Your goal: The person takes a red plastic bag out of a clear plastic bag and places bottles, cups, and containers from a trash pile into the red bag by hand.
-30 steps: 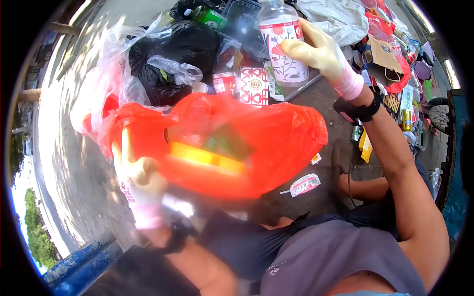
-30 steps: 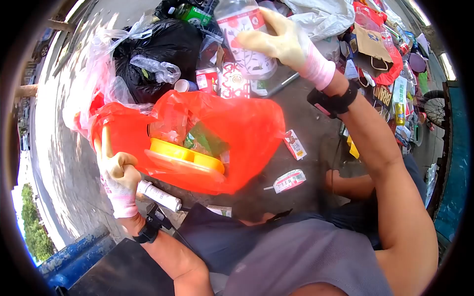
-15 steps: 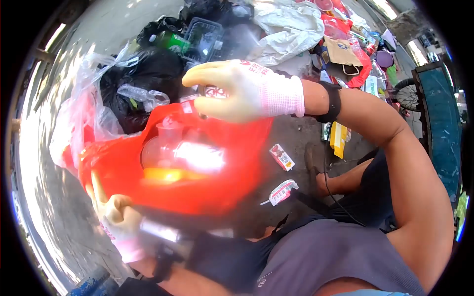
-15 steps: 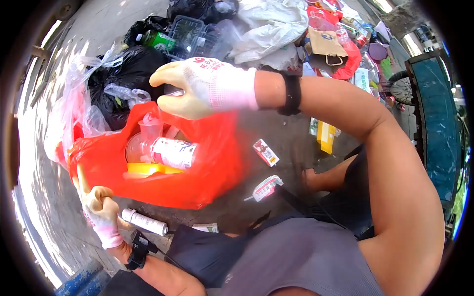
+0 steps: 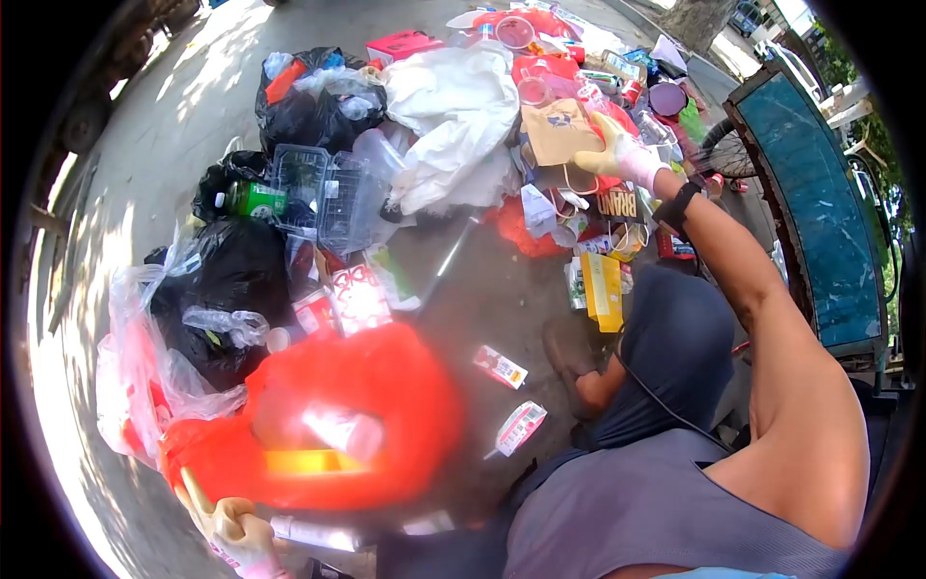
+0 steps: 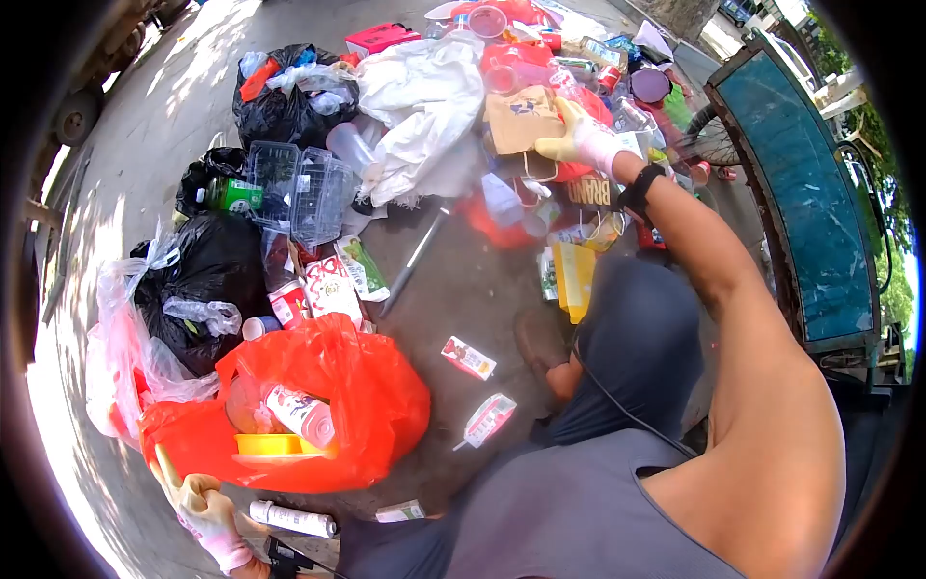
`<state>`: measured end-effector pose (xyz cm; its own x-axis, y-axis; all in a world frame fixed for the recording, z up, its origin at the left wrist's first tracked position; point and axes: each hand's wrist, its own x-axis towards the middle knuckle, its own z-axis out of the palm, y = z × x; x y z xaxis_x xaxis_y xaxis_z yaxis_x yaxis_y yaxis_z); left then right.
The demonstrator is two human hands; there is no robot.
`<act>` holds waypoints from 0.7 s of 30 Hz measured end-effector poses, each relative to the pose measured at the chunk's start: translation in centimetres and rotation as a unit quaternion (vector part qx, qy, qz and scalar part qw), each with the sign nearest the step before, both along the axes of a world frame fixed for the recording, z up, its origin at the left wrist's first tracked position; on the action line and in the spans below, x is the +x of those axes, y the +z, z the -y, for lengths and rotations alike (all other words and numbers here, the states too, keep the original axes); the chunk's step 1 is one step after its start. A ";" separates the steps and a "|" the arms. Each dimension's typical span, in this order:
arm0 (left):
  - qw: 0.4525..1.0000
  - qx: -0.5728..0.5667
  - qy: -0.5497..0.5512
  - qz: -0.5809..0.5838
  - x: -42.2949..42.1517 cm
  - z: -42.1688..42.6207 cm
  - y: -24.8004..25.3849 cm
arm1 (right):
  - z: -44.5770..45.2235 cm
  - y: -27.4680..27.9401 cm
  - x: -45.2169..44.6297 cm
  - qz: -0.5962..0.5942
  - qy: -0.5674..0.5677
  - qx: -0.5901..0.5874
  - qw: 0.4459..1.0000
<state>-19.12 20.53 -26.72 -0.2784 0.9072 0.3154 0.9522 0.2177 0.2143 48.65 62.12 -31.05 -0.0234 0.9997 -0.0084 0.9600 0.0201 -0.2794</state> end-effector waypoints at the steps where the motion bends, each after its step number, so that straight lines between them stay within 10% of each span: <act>1: 1.000 -0.003 -0.003 -0.002 0.2 -0.6 0.1 | -0.4 -1.9 -0.2 -0.011 -0.036 0.006 0.999; 5: 1.000 -0.009 -0.003 -0.004 1.4 -1.5 0.6 | -2.2 -3.9 -1.3 -0.057 -0.141 -0.041 0.987; 13: 0.999 -0.032 0.006 -0.005 3.2 -1.4 1.4 | 8.0 -7.0 -13.0 -0.130 0.184 -0.096 0.970; 19: 0.998 -0.058 -0.004 -0.013 4.6 -2.8 2.0 | 10.0 -11.0 -18.3 -0.013 0.492 -0.473 0.731; 21: 0.998 -0.058 -0.003 -0.033 4.0 -2.1 1.8 | 7.7 -8.4 -20.2 -0.037 0.406 -0.401 0.820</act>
<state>-15.13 22.63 -24.97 -0.2541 0.9404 0.2258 0.9650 0.2310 0.1240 28.44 54.43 -39.50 -0.7089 0.3281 -0.6243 0.7010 0.4249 -0.5727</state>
